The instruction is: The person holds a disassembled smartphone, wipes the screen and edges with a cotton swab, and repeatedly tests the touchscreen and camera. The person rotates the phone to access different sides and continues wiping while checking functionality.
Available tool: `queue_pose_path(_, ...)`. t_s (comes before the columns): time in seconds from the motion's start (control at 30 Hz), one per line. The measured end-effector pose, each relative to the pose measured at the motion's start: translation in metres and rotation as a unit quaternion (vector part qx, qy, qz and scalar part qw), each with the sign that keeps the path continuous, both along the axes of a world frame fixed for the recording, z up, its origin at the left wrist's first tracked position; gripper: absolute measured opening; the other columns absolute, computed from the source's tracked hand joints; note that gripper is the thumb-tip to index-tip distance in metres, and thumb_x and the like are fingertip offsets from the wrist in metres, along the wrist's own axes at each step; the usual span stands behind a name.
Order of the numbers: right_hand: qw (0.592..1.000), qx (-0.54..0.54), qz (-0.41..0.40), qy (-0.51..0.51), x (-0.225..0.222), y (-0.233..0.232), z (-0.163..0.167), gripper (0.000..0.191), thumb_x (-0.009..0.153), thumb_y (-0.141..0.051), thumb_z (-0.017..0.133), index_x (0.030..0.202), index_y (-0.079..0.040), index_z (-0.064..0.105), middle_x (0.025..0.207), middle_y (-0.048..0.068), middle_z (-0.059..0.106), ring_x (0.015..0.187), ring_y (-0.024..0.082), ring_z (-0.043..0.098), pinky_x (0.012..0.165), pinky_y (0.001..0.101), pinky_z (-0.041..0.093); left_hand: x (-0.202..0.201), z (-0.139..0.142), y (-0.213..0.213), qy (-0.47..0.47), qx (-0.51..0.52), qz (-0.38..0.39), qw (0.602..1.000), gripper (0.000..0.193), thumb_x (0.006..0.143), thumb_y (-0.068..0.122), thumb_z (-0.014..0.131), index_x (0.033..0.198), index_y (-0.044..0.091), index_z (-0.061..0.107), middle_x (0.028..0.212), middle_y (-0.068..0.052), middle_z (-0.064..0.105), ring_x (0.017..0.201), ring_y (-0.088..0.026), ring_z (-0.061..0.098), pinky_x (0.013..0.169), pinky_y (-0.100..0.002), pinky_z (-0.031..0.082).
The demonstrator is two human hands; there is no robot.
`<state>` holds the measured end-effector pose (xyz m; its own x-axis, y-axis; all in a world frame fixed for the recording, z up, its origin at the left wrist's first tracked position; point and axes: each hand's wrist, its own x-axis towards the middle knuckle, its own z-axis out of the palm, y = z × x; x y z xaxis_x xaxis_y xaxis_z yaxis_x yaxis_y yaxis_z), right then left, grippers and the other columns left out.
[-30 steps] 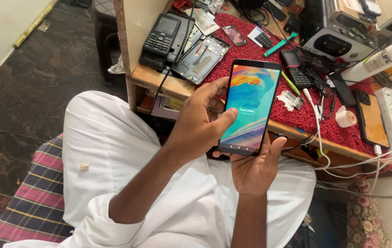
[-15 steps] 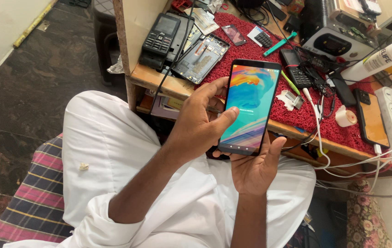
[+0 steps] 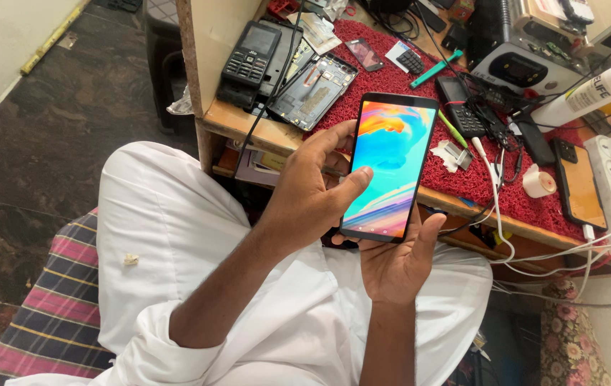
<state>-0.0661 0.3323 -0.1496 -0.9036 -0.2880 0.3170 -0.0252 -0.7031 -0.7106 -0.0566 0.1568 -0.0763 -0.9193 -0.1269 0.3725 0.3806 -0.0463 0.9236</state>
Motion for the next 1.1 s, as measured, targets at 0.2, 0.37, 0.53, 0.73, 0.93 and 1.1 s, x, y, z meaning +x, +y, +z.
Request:
queue_pose_path(0.2,1.000,0.000,-0.001,-0.001,-0.0005,-0.0003,0.0005,0.086,0.109,-0.064,0.038,0.159,0.005,0.035,0.139,0.021,0.061,0.111,0.034,0.070,0.080,0.0541,0.063,0.0000,0.0007,-0.0006,0.002,0.001,0.000,1.000,0.058,0.090,0.015,0.069,0.142,-0.005,0.053,0.119,-0.012,0.065,0.102,-0.016,0.067,0.086,-0.030,0.060)
queue_pose_path(0.37,1.000,-0.002,-0.003,0.002,-0.0005,0.0000,-0.0002,0.085,0.109,-0.064,0.038,0.159,0.005,0.035,0.140,0.020,0.061,0.112,0.034,0.070,0.080,0.0539,0.063,-0.0003,0.0005,-0.0009,-0.003,-0.003,0.002,1.000,0.060,0.090,0.015,0.069,0.143,-0.006,0.052,0.118,-0.012,0.065,0.101,-0.016,0.067,0.084,-0.030,0.060)
queue_pose_path(0.53,0.999,0.025,-0.025,0.014,-0.0001,-0.0007,-0.0005,0.084,0.109,-0.063,0.038,0.160,0.005,0.034,0.141,0.020,0.060,0.113,0.033,0.068,0.082,0.0535,0.062,-0.0013,-0.0004,-0.0006,-0.002,-0.017,0.014,1.000,0.062,0.088,0.014,0.069,0.143,-0.007,0.051,0.118,-0.012,0.064,0.102,-0.015,0.066,0.083,-0.030,0.060)
queue_pose_path(0.73,1.000,0.006,0.000,0.012,0.0007,-0.0021,0.0040,0.066,0.111,-0.043,0.044,0.158,0.003,0.034,0.142,0.021,0.059,0.114,0.034,0.068,0.082,0.0538,0.063,-0.0027,-0.0018,-0.0027,0.020,-0.041,0.025,0.999,0.061,0.089,0.015,0.068,0.143,-0.008,0.052,0.119,-0.013,0.065,0.105,-0.017,0.066,0.089,-0.031,0.058)
queue_pose_path(0.93,0.999,0.015,0.015,0.027,0.0010,-0.0012,0.0084,0.065,0.092,0.004,0.052,0.155,0.005,0.036,0.138,0.026,0.059,0.115,0.038,0.069,0.082,0.0560,0.063,-0.0029,0.0003,-0.0039,0.012,-0.032,0.019,0.999,0.060,0.089,0.015,0.067,0.143,-0.007,0.052,0.121,-0.014,0.064,0.105,-0.017,0.065,0.088,-0.031,0.058)
queue_pose_path(1.1,0.999,0.026,0.005,0.027,-0.0004,-0.0018,0.0072,0.070,0.085,0.015,0.051,0.153,0.006,0.039,0.135,0.026,0.060,0.112,0.038,0.069,0.082,0.0555,0.064,-0.0020,0.0041,-0.0055,0.006,-0.026,0.014,1.000,0.060,0.088,0.014,0.066,0.143,-0.006,0.052,0.122,-0.013,0.063,0.104,-0.017,0.065,0.086,-0.031,0.059)
